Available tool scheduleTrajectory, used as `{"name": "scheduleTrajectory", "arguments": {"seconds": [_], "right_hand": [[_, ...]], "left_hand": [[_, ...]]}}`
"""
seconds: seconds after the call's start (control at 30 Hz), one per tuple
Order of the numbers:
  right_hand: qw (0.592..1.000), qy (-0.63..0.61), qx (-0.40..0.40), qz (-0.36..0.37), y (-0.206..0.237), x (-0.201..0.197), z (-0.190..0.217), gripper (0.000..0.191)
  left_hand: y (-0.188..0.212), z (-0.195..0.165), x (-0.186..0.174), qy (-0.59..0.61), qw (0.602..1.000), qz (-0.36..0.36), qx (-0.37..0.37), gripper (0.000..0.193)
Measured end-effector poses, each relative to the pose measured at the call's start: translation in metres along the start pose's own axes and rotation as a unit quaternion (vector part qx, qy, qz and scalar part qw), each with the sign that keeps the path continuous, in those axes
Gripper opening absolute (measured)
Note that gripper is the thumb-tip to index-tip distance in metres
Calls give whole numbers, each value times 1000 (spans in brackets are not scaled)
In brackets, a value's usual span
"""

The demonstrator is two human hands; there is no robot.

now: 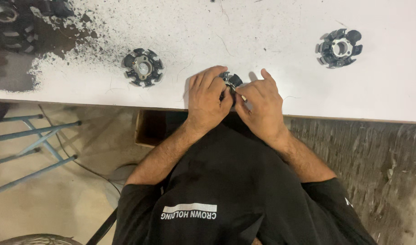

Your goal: The person sits at a white table assembling omni wheels. They pick up a wheel hub, press small black roller components into the hub's slots by hand, use a small tool to help seat the rollers, and set finished wheels aside with the completed pile.

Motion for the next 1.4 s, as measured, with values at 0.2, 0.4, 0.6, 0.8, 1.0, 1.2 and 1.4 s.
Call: {"name": "scheduleTrajectory", "arguments": {"seconds": [0.2, 0.4, 0.6, 0.8, 1.0, 1.2, 1.4], "right_hand": [[998, -21, 9, -62, 0, -16, -3, 21], [997, -31, 28, -66, 1, -5, -8, 23], [998, -13, 32, -45, 3, 2, -9, 25], [997, -29, 39, -54, 6, 0, -15, 24], [997, -36, 39, -61, 6, -2, -18, 23], [998, -36, 34, -46, 6, -4, -20, 23], [998, -35, 30, -42, 3, -2, -20, 23]], "left_hand": [[-12, -2, -37, 4, 1000, -30, 4, 17], [-26, -7, -23, -74, 990, 116, 31, 29], [-25, -12, -1, -183, 968, 166, 32, 22], [-19, -21, -10, -111, 985, 101, 79, 27], [-18, -17, -8, -68, 990, 95, 79, 17], [-25, -16, -19, -72, 988, 72, 116, 14], [-22, -21, -10, -54, 979, 139, 136, 16]]}}
Point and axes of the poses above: each hand's wrist, its own y-axis away from the middle knuckle, its own x-axis out of the palm, z = x × y, the point moved 6 cm from there along -y, towards the middle knuckle, and after that the axes turned 5 degrees about -z, right-handed, at the moved point
